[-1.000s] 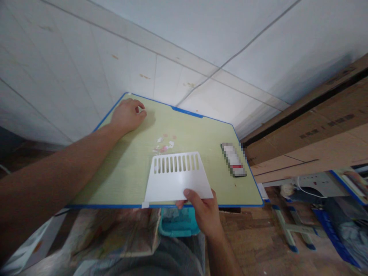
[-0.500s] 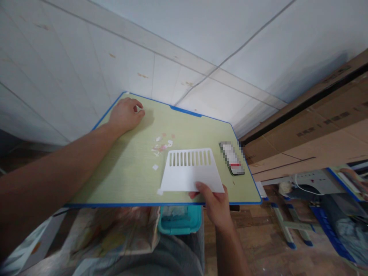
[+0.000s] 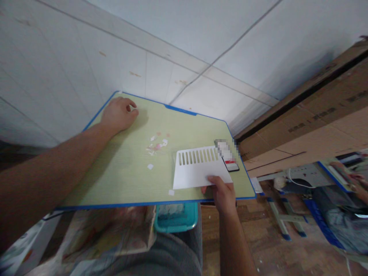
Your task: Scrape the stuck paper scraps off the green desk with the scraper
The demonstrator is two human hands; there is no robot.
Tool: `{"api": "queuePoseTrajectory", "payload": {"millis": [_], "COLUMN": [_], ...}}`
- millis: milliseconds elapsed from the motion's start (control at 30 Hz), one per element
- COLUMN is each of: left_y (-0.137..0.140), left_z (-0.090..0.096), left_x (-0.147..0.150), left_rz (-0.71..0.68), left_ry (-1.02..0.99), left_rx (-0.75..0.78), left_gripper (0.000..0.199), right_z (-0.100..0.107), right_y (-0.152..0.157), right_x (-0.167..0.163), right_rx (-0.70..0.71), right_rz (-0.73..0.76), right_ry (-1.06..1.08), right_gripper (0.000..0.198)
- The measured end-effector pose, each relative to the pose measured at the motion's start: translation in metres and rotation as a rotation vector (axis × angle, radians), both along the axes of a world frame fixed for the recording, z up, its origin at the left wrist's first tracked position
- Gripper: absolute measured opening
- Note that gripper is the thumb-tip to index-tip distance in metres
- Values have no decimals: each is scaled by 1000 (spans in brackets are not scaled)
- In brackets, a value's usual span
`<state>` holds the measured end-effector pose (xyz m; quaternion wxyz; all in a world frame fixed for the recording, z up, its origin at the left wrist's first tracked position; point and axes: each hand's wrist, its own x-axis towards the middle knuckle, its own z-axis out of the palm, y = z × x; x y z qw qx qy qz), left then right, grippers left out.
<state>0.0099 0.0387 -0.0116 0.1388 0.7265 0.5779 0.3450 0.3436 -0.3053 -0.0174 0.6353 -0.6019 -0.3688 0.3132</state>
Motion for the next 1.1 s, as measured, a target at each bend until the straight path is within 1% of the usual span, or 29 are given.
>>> {"api": "queuePoseTrajectory", "payload": {"millis": [67,167,267,367,467,533,667,800,900,1000,1100], "left_y": [-1,-1,1,0,-1,-2,-2,-2,-3,-2,0], "left_z": [1,2,2,2,3,3,3,4,5,4,0], "left_x": [-1,-2,-2,-2,-1,-1,0,1,1,1,0], "left_rz": [-6,-9,-5,-5,-8,-5,10,6,8,5,10], "left_ry": [13,28,18,7,28,48,25,47,64,27,2], "left_rx": [11,17,11,9,3,3,-4,0,-2,-5,3], "left_gripper": [21,24,24,26,27,28,26,28,30,28,26], "right_z": [0,-2,-3,0,0,-2,-5,-2,1,2,2], "right_y": [2,2,1,0,-1,-1,2,5,8,16,27], "right_x": [2,7,9,9,8,9,10,9,-2,-25,-48], "right_rx": [1,-53,-58,-62,-93,-87,-55,-64,-96,-61,-51], "right_rz": [8,72,98,101,119,100,68,69,46,30,92], "right_ry": [7,-36,-33,-19,-48,-32,41,26,-46,-109,-156], "right_gripper": [20,28,34,27,30,30,24,20,26,32,37]}}
